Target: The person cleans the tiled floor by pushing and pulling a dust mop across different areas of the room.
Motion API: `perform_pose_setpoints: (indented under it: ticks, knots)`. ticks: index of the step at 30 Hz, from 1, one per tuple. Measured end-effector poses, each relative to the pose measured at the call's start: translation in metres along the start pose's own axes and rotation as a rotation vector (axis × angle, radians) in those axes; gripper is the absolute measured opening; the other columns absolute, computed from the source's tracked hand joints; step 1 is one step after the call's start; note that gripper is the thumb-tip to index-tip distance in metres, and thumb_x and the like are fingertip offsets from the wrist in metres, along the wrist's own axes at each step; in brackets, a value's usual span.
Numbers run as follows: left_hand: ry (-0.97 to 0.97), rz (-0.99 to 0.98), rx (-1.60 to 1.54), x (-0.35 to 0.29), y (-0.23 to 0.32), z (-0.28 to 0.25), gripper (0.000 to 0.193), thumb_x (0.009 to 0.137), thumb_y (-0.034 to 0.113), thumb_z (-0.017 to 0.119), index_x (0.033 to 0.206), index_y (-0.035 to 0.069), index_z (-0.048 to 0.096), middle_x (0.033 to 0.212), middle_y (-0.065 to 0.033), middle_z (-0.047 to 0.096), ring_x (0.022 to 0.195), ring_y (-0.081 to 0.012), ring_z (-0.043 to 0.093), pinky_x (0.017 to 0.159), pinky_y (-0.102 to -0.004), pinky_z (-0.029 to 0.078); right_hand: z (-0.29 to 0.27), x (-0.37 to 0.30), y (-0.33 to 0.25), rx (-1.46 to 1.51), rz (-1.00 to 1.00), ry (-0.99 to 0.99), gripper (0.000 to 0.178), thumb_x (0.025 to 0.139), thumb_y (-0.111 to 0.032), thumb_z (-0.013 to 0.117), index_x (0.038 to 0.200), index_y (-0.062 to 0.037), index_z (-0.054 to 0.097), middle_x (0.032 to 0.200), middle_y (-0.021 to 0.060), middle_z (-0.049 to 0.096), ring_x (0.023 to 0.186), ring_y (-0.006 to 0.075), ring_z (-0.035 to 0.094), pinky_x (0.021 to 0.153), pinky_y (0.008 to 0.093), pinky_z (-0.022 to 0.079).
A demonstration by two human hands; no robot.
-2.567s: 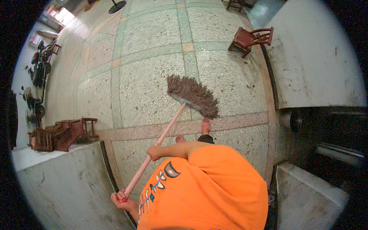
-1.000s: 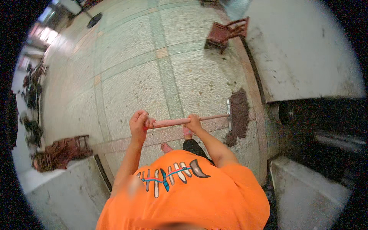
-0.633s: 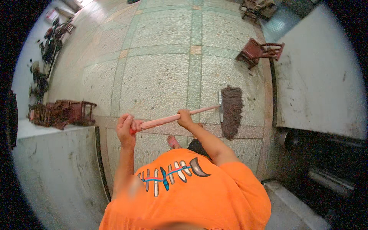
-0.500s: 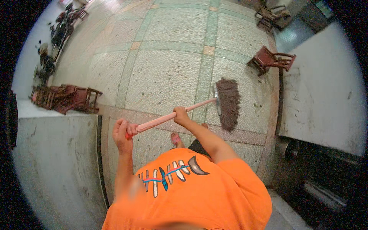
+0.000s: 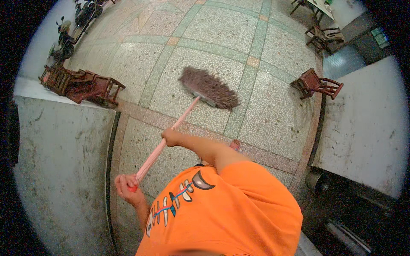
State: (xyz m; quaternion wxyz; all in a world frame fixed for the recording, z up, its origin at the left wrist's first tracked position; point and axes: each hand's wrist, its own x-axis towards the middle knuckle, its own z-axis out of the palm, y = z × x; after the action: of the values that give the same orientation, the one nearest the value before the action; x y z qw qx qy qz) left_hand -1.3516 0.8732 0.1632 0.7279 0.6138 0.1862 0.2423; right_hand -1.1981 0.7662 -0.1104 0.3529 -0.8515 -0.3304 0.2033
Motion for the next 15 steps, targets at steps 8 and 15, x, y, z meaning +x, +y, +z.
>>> perform_pose_setpoints:
  ticks: [8,15]
  knots:
    - [0.139,0.010,-0.036,0.008,-0.018,-0.038,0.011,0.083,0.012,0.039,0.078,0.004,0.045,0.053,0.0003,0.032,0.047,-0.0101,0.034,0.060,-0.0316,0.043,0.014,0.007,-0.018,-0.064,0.030,-0.135,0.022,0.066,-0.015,0.057,0.085,-0.0035,0.060,0.088,0.0178,0.059,0.085,0.0334,0.056,0.073,0.0428,0.045]
    - [0.049,-0.025,-0.045,-0.009,-0.047,-0.013,0.010,0.082,0.010,0.038,0.075,0.006,0.043,0.052,0.0008,0.032,0.045,-0.0096,0.032,0.060,-0.0319,0.043,-0.022,-0.036,0.016,-0.099,0.199,-0.284,0.025,0.067,-0.014,0.056,0.091,-0.0071,0.060,0.094,0.0154,0.057,0.095,0.0328,0.053,0.078,0.0542,0.039]
